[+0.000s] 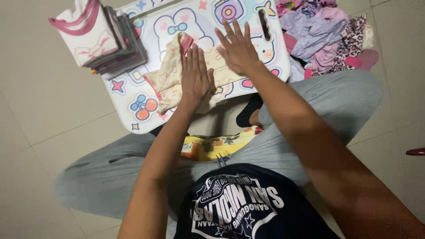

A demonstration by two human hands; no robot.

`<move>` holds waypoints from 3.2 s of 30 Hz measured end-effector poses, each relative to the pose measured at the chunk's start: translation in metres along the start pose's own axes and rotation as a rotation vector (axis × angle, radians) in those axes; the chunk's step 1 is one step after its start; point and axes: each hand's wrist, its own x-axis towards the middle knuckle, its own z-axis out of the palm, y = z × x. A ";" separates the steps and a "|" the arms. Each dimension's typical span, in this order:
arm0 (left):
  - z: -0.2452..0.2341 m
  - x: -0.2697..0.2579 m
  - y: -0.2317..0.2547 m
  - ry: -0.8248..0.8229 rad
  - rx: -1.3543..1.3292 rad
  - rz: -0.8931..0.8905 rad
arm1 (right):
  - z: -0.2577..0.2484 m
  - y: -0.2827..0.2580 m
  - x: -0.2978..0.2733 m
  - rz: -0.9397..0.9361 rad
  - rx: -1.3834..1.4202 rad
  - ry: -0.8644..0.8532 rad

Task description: The person sits on the floor and folds a patterned cloth on a small white tray, then stacks it with other folded items. The person then picks up a black Barbie top from a pile and begins folding it on the tray.

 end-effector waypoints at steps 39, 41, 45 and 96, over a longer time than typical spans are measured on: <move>-0.024 0.104 0.041 0.199 -0.339 0.435 | 0.024 -0.055 -0.110 0.046 -0.023 0.252; -0.031 0.096 0.043 0.210 -0.316 0.421 | 0.016 -0.039 -0.105 0.122 0.089 0.414; -0.037 0.063 0.049 0.199 -0.282 0.460 | 0.007 -0.007 -0.092 0.429 0.490 0.400; -0.010 0.025 0.063 0.234 -0.232 0.122 | 0.021 -0.013 -0.088 0.505 0.017 0.538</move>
